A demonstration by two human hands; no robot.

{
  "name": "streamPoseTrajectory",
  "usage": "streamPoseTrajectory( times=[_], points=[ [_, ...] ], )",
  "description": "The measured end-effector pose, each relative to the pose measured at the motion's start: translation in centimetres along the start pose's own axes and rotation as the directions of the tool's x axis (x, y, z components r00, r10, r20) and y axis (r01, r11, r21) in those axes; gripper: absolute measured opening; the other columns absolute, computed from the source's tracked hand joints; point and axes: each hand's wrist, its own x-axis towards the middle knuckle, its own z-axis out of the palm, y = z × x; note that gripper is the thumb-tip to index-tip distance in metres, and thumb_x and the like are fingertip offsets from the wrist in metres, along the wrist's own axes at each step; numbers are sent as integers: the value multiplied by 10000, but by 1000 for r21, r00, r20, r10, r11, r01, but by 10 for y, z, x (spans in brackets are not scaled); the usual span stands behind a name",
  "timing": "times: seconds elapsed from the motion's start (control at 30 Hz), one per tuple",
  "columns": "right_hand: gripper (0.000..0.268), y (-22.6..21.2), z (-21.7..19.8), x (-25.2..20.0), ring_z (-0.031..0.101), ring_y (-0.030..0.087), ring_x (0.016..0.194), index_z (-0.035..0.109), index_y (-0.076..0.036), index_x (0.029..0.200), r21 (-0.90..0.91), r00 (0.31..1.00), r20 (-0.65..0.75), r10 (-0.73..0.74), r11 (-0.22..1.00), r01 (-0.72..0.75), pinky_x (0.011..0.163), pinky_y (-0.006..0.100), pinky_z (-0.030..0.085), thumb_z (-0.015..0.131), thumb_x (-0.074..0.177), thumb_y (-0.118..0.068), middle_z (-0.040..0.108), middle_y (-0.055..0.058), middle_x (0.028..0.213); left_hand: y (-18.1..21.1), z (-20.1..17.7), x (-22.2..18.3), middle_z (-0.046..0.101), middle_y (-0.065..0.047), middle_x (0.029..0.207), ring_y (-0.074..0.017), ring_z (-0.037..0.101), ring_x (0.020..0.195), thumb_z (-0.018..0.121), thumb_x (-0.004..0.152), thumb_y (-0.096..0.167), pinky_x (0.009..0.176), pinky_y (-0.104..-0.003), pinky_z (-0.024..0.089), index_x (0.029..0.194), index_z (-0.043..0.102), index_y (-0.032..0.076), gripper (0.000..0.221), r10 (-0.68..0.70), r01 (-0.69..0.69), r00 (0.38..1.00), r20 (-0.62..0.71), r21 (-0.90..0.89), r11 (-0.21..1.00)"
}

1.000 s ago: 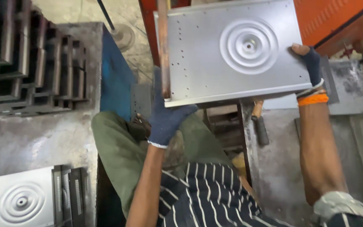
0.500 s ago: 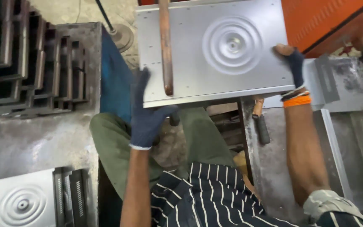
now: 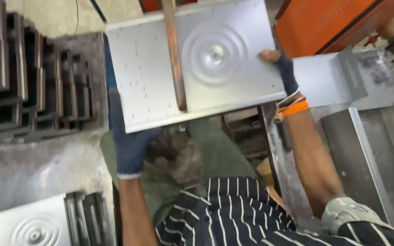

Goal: Assembling and spot-welding metal components for a device housing.

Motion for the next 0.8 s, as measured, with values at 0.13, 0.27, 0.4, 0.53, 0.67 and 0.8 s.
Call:
streamPoseTrajectory(
  times=[0.13,0.27,0.4,0.53,0.67,0.8],
  points=[
    [534,11,21,5,729,289,1058,625,50,1341,11,997,25,77,997,-77,967,413,593,660,911,-264,716,194,1213,-11,-11,-10,290,-121,1743,-254,388,1563,880,762,-25,1264,-408,405,1671,260,58,1103,238,-236,971,26,285,929],
    [554,28,17,7,719,257,1105,603,4,1354,-97,1000,18,-6,995,7,1003,402,587,660,868,-254,700,167,1250,-7,-28,-9,342,-98,1724,-241,416,1546,867,756,-20,1263,-401,437,1652,328,57,1049,171,-165,985,-24,152,974],
    [473,47,22,16,723,295,942,661,62,1226,-118,989,-122,83,988,-97,873,418,602,658,913,-292,711,205,1119,-24,-54,-10,350,-87,1713,-238,406,1561,870,733,-9,1241,-411,395,1640,347,61,1050,225,-227,974,30,174,958],
    [520,19,93,-3,766,253,937,681,13,1202,-66,988,40,146,987,-143,859,368,632,614,827,-342,757,169,1093,-19,-58,-4,418,-112,1702,-254,444,1548,844,739,-57,1295,-410,405,1654,377,49,1033,199,-181,977,-73,199,963],
    [518,46,93,-3,737,255,939,638,40,1260,-132,993,-95,70,988,-82,848,378,617,640,885,-317,722,172,1106,-9,-74,-7,459,-97,1646,-247,531,1455,878,754,9,1217,-415,487,1646,329,74,1049,163,-163,984,-70,4,987],
    [546,34,113,-3,753,268,996,621,36,1296,61,987,26,158,985,-159,907,374,623,639,863,-297,737,182,1150,-21,-86,-3,480,-98,1642,-252,532,1464,868,767,-35,1216,-427,500,1641,382,53,1003,154,-156,980,-126,-4,988]
  ],
)
